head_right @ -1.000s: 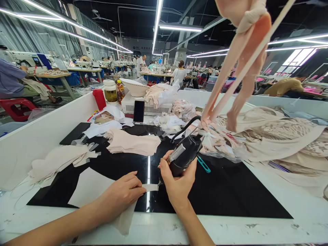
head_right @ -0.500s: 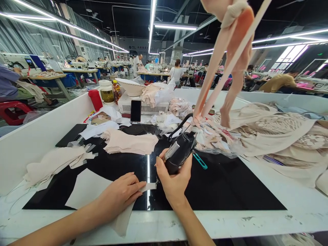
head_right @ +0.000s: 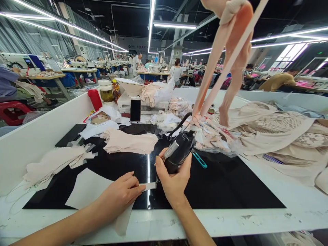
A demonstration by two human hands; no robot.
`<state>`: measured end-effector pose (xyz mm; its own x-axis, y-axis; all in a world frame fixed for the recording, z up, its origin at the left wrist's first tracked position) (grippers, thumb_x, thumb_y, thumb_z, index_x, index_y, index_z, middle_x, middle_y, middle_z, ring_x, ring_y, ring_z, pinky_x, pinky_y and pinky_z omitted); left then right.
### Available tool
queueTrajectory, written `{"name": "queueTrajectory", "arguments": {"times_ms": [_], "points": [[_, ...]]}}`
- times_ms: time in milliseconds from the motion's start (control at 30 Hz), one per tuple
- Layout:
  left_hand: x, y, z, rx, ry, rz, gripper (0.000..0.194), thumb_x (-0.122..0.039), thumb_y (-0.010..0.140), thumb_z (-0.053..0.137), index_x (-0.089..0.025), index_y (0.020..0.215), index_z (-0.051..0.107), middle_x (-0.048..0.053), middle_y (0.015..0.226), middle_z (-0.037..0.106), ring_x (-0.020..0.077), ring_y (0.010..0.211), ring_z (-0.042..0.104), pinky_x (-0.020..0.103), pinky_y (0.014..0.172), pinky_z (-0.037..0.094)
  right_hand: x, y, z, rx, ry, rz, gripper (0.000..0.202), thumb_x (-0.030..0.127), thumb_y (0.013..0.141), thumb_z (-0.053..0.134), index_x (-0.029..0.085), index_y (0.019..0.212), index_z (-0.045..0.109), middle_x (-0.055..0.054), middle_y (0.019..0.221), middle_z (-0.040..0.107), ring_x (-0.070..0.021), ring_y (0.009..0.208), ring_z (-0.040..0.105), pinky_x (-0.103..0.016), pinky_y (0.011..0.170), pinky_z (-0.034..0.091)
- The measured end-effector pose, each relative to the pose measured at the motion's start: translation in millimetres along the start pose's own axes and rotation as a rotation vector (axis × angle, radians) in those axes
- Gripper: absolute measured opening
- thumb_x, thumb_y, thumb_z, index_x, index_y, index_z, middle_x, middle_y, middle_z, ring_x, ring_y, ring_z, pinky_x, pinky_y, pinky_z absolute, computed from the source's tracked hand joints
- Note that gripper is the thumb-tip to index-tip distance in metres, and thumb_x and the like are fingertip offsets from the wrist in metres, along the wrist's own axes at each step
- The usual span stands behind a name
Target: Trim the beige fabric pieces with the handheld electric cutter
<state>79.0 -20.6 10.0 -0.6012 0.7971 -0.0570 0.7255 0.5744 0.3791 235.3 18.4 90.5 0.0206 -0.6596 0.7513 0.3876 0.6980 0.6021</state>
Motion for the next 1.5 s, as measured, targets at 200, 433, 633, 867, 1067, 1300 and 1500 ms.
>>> {"name": "queueTrajectory", "arguments": {"times_ms": [200,433,633,867,1067,1300,1500], "points": [[-9.3,-0.7,0.0,-0.008,0.035,0.107,0.024,0.000,0.098,0.058,-0.009,0.119,0.065,0.007,0.105,0.066,0.0218,0.094,0.060,0.040,0.100,0.054,-0.2,-0.3,0.3,-0.002,-0.004,0.003,0.031,0.018,0.085,0.080,0.027,0.103,0.056,0.005,0.083,0.068,-0.0120,0.057,0.064,-0.027,0.055,0.058],[-6.7,1.3,4.4,0.064,-0.001,0.047,0.036,0.004,0.094,0.058,-0.010,0.127,0.062,0.006,0.101,0.065,0.0222,0.092,0.061,0.042,0.100,0.055,0.6,-1.2,-1.2,0.002,-0.026,-0.002,0.032,0.019,0.085,0.080,0.026,0.104,0.055,0.005,0.082,0.068,-0.0119,0.057,0.063,-0.027,0.055,0.057],[-7.9,2.1,-0.9,0.016,-0.019,0.029,0.032,0.001,0.096,0.058,-0.014,0.123,0.065,0.006,0.102,0.066,0.0225,0.091,0.062,0.043,0.098,0.057,-0.9,-0.5,0.4,0.002,0.021,0.015,0.033,0.015,0.085,0.080,0.027,0.104,0.055,0.006,0.084,0.069,-0.0110,0.057,0.064,-0.026,0.056,0.058],[-9.7,-3.3,3.7,-0.040,0.035,0.067,0.025,-0.005,0.103,0.053,-0.014,0.124,0.064,0.005,0.107,0.068,0.0200,0.092,0.064,0.044,0.109,0.051,-3.8,-1.0,6.1,-0.009,0.100,0.053,0.030,0.017,0.087,0.079,0.027,0.105,0.057,0.006,0.084,0.069,-0.0108,0.058,0.064,-0.026,0.056,0.058],[-10.7,-3.4,7.0,-0.045,0.075,0.083,0.021,-0.013,0.108,0.051,-0.015,0.126,0.062,0.004,0.106,0.068,0.0192,0.094,0.064,0.043,0.112,0.048,-8.3,-5.6,17.5,0.012,0.145,0.082,0.028,0.020,0.088,0.079,0.027,0.104,0.058,0.005,0.086,0.069,-0.0120,0.059,0.064,-0.029,0.056,0.058],[-14.8,-0.7,-0.3,-0.056,0.075,0.082,0.020,-0.014,0.108,0.050,-0.014,0.125,0.063,0.002,0.100,0.067,0.0194,0.092,0.064,0.043,0.110,0.051,-13.1,-8.9,17.6,0.032,0.103,0.101,0.030,0.023,0.089,0.079,0.028,0.107,0.056,0.004,0.087,0.068,-0.0128,0.060,0.064,-0.030,0.055,0.058],[-14.6,-0.5,-1.4,-0.036,0.075,0.074,0.021,-0.013,0.109,0.049,-0.015,0.125,0.063,0.003,0.101,0.068,0.0190,0.093,0.065,0.042,0.111,0.051,-12.5,-5.3,17.2,0.029,0.088,0.114,0.035,0.023,0.089,0.078,0.029,0.114,0.054,0.004,0.086,0.068,-0.0133,0.059,0.064,-0.030,0.054,0.058]]}}
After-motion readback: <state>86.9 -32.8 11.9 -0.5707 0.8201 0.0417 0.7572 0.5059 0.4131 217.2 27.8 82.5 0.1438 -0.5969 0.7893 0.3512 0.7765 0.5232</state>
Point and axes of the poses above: each hand's wrist, its own y-axis towards the middle knuckle, its own z-axis out of the palm, x = y × z, the point moved 10 cm from there along y, towards the middle knuckle
